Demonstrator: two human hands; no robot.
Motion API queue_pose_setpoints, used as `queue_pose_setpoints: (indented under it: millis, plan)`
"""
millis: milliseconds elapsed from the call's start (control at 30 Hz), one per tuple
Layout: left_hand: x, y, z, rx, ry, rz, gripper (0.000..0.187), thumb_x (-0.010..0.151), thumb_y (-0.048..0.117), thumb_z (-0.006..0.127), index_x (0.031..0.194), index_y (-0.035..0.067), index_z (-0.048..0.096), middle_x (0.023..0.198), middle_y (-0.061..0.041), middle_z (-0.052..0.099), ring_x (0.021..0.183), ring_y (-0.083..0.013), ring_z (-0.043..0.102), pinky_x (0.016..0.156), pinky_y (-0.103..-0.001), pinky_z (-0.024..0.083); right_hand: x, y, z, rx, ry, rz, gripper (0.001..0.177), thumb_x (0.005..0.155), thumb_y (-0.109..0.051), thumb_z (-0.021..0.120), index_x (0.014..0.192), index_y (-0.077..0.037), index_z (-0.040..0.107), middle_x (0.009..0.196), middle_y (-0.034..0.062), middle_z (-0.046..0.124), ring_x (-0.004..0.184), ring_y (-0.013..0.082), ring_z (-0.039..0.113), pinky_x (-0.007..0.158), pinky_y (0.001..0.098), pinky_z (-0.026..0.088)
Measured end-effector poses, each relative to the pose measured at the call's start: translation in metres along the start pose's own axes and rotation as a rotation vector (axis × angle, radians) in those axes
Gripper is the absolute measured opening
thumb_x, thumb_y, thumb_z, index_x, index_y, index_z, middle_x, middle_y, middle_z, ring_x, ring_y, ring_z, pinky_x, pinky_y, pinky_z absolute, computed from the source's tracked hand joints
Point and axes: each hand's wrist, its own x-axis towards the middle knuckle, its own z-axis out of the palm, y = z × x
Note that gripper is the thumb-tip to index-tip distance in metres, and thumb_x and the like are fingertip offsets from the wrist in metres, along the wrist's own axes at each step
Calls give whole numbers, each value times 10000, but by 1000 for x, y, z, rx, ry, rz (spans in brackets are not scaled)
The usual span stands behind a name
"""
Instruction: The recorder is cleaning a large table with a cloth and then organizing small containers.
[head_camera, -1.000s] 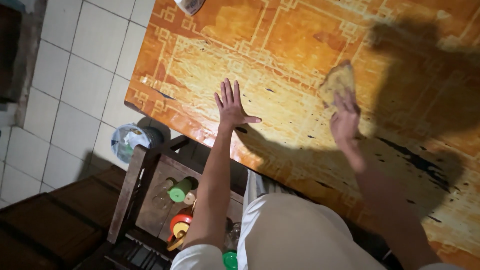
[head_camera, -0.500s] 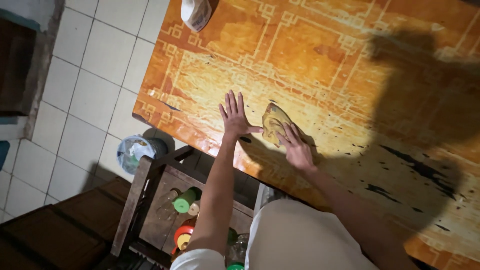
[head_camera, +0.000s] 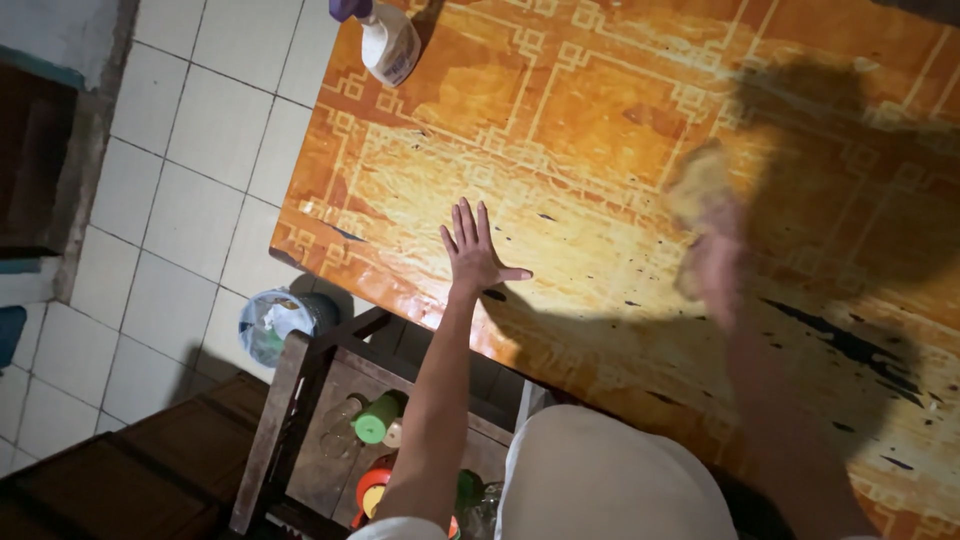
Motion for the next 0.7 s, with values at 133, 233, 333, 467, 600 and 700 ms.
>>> queue_pose_setpoints:
  millis: [133, 233, 333, 467, 600, 700]
  plan:
    - [1, 3, -4, -1, -16, 1, 1729, 406, 956, 735, 1634, 19, -41, 1694, -302, -65, 1578, -450, -85, 1206, -692, -15, 27, 17, -10, -158, 101, 63, 477, 980, -234, 659, 1432, -137, 542, 1581, 152, 441, 1416, 287, 513, 774, 295, 583]
    - [1, 3, -6, 15, -25, -6, 1731, 394, 956, 729, 1636, 18, -31, 1697, -294, -60, 1582, -447, -75, 1205, -695, -5, 43, 12, -8, -279, 188, 122, 397, 995, -169, 640, 1385, -116, 583, 1561, 161, 458, 1377, 292, 551, 752, 303, 592]
    - [1, 2, 1, 27, -4, -12, 1733, 381, 958, 722, 1636, 22, -20, 1696, -294, -53, 1583, -443, -61, 1204, -700, 9, 69, 0, -9, -398, 248, 185, 328, 1011, -103, 622, 1339, -95, 624, 1542, 171, 475, 1338, 296, 589, 729, 310, 601]
    - [1, -1, 5, 26, 102, 35, 1733, 376, 972, 710, 1639, 27, -7, 1695, -291, -36, 1585, -438, -40, 1207, -705, 33, 101, -2, -2, -546, 330, 269, 262, 1033, -16, 598, 1277, -66, 678, 1515, 183, 498, 1287, 301, 639, 700, 320, 612]
    - [-1, 0, 6, 21, 98, 31, 1740, 369, 972, 708, 1639, 25, -12, 1695, -292, -36, 1586, -439, -41, 1210, -705, 27, 99, 27, 11, -695, 408, 368, 251, 1054, 70, 574, 1215, -37, 733, 1489, 196, 521, 1235, 307, 689, 670, 330, 624]
    - [2, 3, 0, 21, 66, 18, 1742, 374, 960, 720, 1634, 20, -31, 1693, -297, -50, 1581, -441, -59, 1207, -701, 8, 67, 60, 18, -1422, 42, 245, 516, 890, 219, 493, 1277, -28, 730, 1553, 186, 512, 1416, 342, 566, 782, 310, 629]
